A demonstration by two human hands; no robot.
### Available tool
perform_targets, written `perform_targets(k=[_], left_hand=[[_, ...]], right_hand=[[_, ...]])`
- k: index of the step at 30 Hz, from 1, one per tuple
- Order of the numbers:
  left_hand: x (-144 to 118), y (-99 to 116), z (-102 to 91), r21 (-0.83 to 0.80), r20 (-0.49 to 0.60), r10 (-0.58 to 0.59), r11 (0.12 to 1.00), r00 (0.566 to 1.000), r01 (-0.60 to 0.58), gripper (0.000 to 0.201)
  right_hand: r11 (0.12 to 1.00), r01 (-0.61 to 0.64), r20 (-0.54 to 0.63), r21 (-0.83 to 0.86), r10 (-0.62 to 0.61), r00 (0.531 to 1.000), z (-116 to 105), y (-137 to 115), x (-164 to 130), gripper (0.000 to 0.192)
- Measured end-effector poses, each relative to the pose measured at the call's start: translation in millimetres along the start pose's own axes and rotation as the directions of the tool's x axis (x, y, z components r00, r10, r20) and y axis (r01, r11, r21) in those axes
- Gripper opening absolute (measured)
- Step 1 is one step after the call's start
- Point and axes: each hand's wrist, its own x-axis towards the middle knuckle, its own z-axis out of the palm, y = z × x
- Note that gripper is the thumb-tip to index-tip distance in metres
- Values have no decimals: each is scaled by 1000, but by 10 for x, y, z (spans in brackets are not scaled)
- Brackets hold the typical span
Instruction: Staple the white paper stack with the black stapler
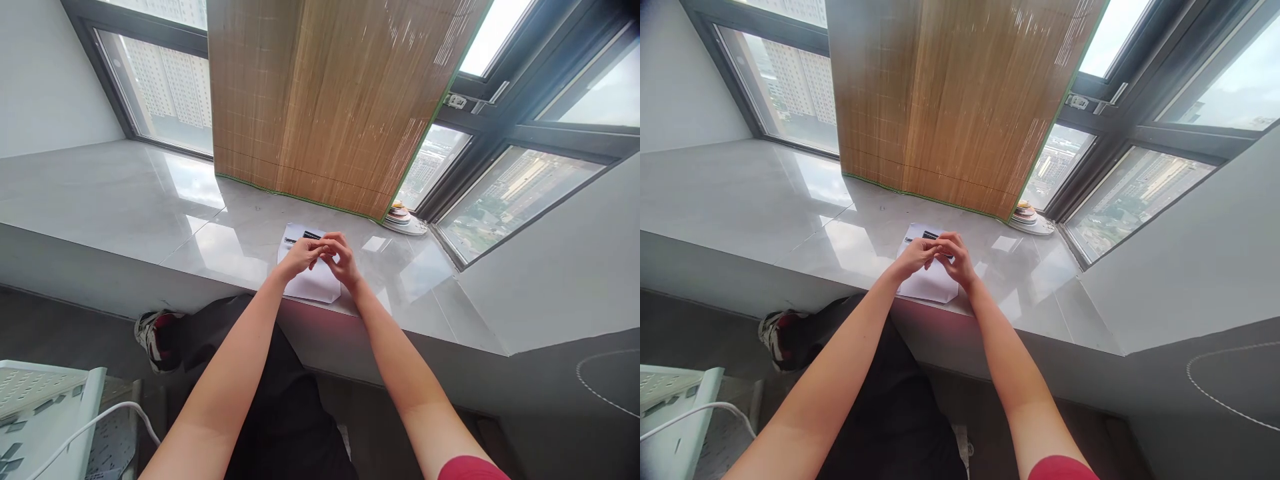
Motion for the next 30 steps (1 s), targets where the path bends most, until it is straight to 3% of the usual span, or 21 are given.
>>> perform_targets(k=[7,11,13,15,17,20,22,26,30], left_hand=[[-63,168,-42,-89,70,13,996,997,-7,60],[-46,152,-9,-113,23,-15,993,1000,17,60],[-28,126,-3,-146,-29,-31,989,999,26,62],[-13,107,-12,-180,-123,-40,983,992,17,63],[-6,99,-32,-201,-212,-44,980,976,1,60],[-1,99,-57,-228,-261,-47,974,964,-15,54],[4,96,-51,-252,-257,-55,968,965,-12,53],[-8,81,32,-282,-246,-72,959,966,0,50],[-34,145,69,-224,-224,-70,974,972,19,50]], right_hand=[[978,-112,-21,176,117,993,-23,-7,36,34],[972,-100,-80,213,119,990,-10,-43,39,28],[966,-127,-167,224,167,972,-39,-3,42,27],[947,-220,-292,234,284,913,-122,120,63,31],[892,-359,-382,273,443,811,-267,326,114,37],[777,-552,-386,302,630,674,-567,721,222,43],[739,-634,-402,228,664,630,-772,978,278,42],[665,-746,-498,-37,635,590,-1044,1376,262,27],[580,-746,-444,-328,602,663,-1095,1658,125,16]])
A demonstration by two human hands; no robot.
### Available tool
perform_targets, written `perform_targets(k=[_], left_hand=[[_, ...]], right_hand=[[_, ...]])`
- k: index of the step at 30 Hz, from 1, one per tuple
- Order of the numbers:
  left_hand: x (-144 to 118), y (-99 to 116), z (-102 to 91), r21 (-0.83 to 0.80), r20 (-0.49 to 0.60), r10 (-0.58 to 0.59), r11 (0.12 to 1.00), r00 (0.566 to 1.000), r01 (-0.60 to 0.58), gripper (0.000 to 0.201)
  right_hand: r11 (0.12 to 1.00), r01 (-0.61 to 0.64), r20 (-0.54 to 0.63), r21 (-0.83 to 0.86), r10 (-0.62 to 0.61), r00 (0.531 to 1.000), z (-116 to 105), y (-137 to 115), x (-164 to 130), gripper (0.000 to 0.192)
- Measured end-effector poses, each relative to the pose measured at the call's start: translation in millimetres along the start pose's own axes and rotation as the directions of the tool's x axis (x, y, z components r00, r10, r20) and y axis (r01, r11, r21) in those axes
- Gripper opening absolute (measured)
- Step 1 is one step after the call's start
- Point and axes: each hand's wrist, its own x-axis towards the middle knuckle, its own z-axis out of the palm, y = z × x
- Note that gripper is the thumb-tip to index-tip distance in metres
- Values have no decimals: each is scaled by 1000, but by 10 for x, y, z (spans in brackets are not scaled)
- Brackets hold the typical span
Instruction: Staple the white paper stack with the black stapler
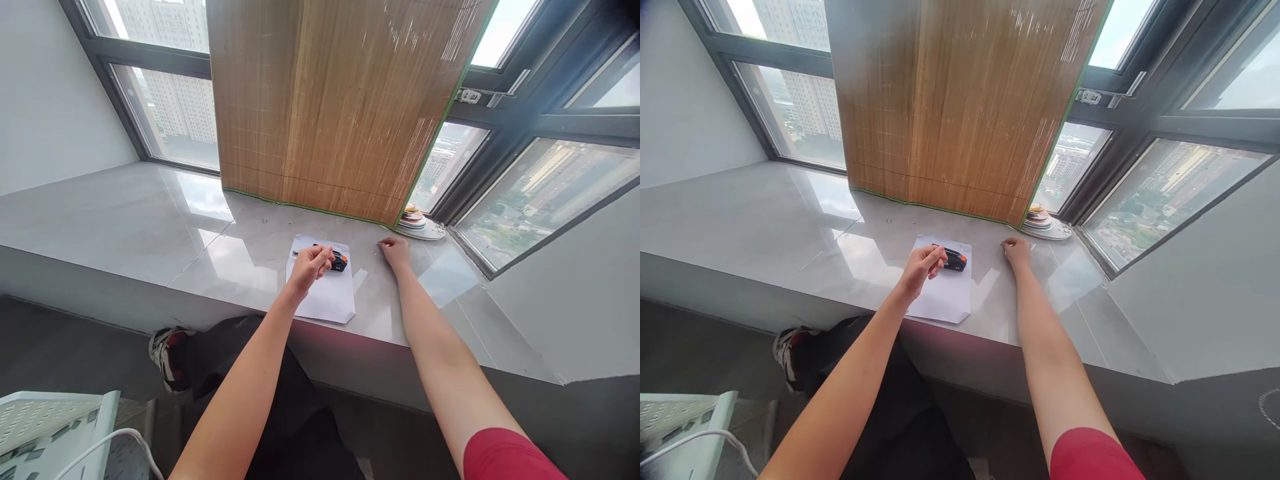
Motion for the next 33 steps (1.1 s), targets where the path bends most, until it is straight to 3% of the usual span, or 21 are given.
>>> perform_targets(k=[2,4,7,9,10,12,15,19,23,28,30,33], left_hand=[[67,109,-84,80,-33,34,996,999,-31,47],[239,255,-287,164,-137,99,983,986,-76,41],[665,417,-792,338,-348,216,937,912,-92,29],[975,410,-1179,532,-425,272,847,863,-5,23],[1114,369,-1358,622,-425,287,782,858,46,21],[1335,237,-1657,741,-361,273,665,892,97,17],[1513,10,-1925,791,-266,224,606,937,80,15],[1579,-218,-2053,852,-244,157,506,957,134,15],[1563,-335,-2087,873,-287,125,442,950,206,18],[1477,-309,-2078,910,-327,197,328,924,252,15],[1427,-252,-2046,900,-338,250,367,907,234,12],[1341,-125,-1923,854,-326,335,505,884,124,13]], right_hand=[[993,63,59,-98,-58,997,79,107,27,14],[983,129,93,-135,-117,989,151,186,56,15],[975,180,105,-132,-167,980,208,240,86,21],[980,154,92,-126,-144,985,201,229,87,26],[985,124,65,-118,-117,991,187,209,80,28],[995,55,-28,-87,-57,998,143,148,51,30],[999,5,-215,-36,-13,976,60,30,-18,31],[999,25,-318,-28,-33,947,-31,-114,-95,29],[997,44,-296,-60,-59,953,-64,-214,-122,27],[990,115,-251,-75,-131,959,-49,-340,-151,27],[984,172,-236,-54,-180,955,-36,-419,-182,26],[965,262,-220,-1,-256,941,-18,-547,-247,24]])
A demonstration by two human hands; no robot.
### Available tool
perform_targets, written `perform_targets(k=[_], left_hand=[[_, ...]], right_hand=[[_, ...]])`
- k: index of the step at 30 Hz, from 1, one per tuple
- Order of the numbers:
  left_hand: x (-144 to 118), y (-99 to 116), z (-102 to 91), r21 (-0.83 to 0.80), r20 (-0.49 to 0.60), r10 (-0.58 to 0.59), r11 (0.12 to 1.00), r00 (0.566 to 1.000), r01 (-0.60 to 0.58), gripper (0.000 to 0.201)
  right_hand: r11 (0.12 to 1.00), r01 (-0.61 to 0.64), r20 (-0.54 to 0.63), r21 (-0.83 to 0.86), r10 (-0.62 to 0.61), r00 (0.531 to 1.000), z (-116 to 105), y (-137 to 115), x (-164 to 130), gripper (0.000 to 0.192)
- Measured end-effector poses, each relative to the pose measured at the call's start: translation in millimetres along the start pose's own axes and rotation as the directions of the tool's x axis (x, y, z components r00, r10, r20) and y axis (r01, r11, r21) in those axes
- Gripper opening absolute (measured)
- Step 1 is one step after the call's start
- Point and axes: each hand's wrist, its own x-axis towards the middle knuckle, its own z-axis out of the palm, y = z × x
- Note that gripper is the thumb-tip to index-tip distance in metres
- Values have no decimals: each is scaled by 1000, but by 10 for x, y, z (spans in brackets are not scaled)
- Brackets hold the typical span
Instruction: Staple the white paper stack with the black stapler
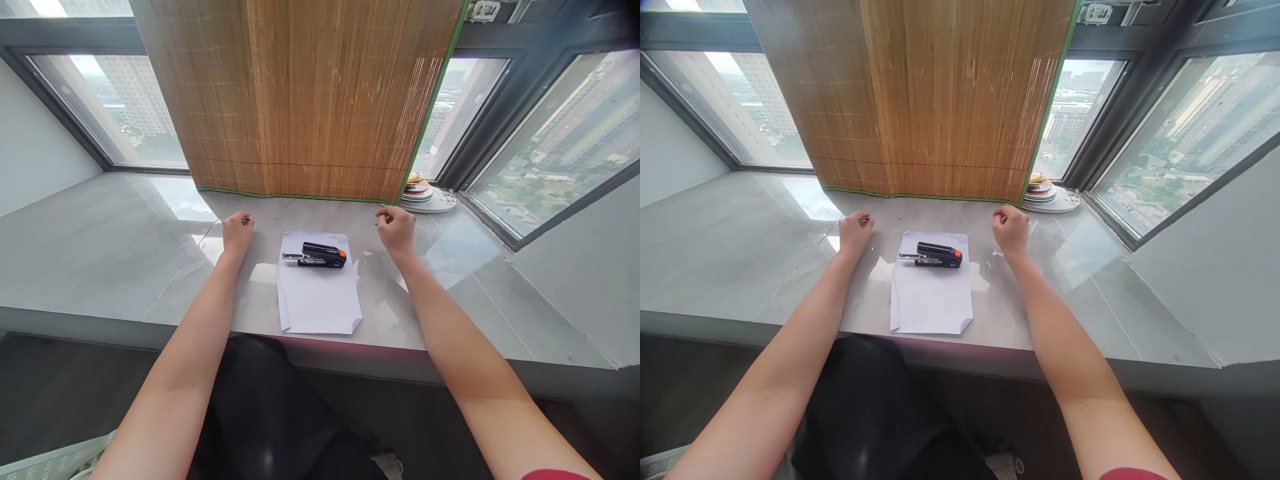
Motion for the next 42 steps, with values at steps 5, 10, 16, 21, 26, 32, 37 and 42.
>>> perform_targets(k=[5,10,16,21,26,32,37,42], left_hand=[[-241,495,-38,-444,55,-109,887,992,123,18],[-648,927,90,-676,197,-73,713,978,189,37],[-891,858,92,-574,143,-7,814,990,89,43],[-915,790,90,-389,195,244,908,950,-154,36],[-960,818,143,-432,235,317,881,919,-193,30],[-923,769,90,-379,222,261,911,939,-164,30],[-919,779,61,-397,231,297,898,926,-190,32],[-910,745,57,-423,227,274,892,934,-159,31]], right_hand=[[994,67,46,90,-71,996,21,-136,-52,23],[989,70,94,133,-83,992,59,-164,-90,22],[965,139,188,220,-182,965,109,-280,-164,22],[952,155,256,264,-224,940,162,-391,-251,21],[934,198,294,299,-287,912,219,-446,-321,21],[887,168,347,430,-334,877,199,-540,-365,20],[798,166,430,579,-472,770,176,-687,-424,40],[778,252,483,575,-572,664,272,-761,-514,47]])
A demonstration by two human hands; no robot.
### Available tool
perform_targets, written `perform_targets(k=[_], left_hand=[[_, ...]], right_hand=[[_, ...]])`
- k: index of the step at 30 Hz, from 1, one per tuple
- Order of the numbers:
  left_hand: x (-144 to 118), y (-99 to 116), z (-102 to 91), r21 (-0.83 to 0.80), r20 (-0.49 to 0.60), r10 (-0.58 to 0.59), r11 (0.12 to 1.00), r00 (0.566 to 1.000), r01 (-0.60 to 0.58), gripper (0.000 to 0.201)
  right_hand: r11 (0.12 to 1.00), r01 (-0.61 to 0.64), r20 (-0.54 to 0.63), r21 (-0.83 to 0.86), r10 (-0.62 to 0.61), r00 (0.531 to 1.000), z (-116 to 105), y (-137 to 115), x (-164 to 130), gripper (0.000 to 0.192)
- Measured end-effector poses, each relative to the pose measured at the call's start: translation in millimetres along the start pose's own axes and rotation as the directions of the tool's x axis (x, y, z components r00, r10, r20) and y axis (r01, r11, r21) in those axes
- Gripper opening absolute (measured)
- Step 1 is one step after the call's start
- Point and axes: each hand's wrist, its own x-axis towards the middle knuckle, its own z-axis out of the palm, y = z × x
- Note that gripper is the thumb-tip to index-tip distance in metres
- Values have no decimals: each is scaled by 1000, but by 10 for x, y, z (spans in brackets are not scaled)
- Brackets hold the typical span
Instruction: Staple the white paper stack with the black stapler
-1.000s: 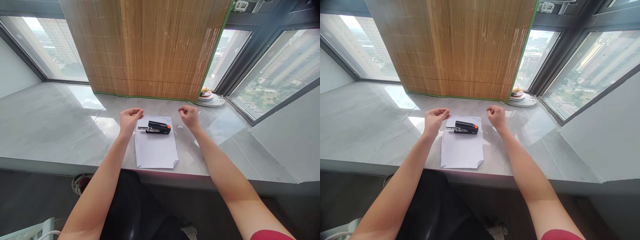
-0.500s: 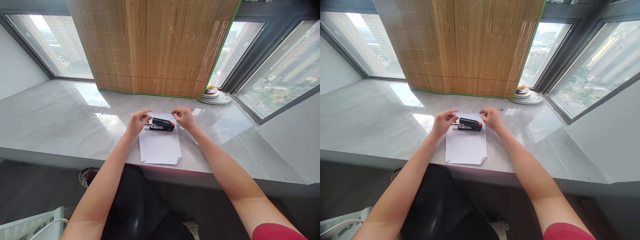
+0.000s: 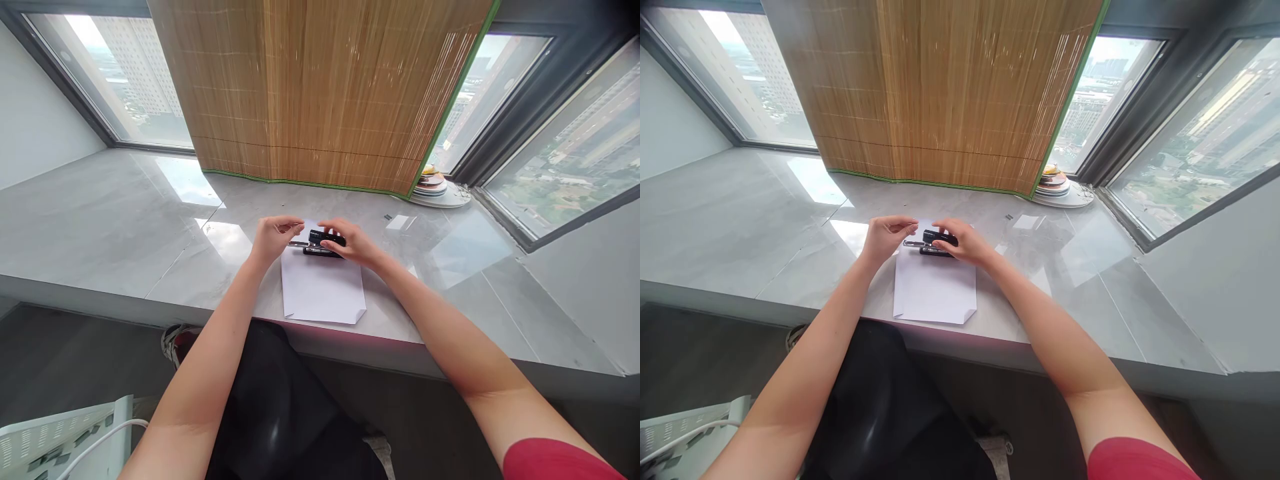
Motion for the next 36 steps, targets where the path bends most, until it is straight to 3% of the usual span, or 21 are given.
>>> perform_targets(k=[9,16,27,36], left_hand=[[4,-57,-72,198,133,15,979,991,-41,13],[-32,-62,-46,258,362,-12,962,932,-88,15],[-35,-102,-27,272,366,-19,958,931,-88,12],[-21,-84,-140,278,342,25,952,940,-126,9]], right_hand=[[999,29,-38,-27,-30,999,65,122,-21,41],[1000,7,-5,-13,-7,1000,54,41,-20,37],[999,28,-8,-22,-29,1000,55,63,-19,35],[999,43,-2,-20,-43,999,50,89,-13,36]])
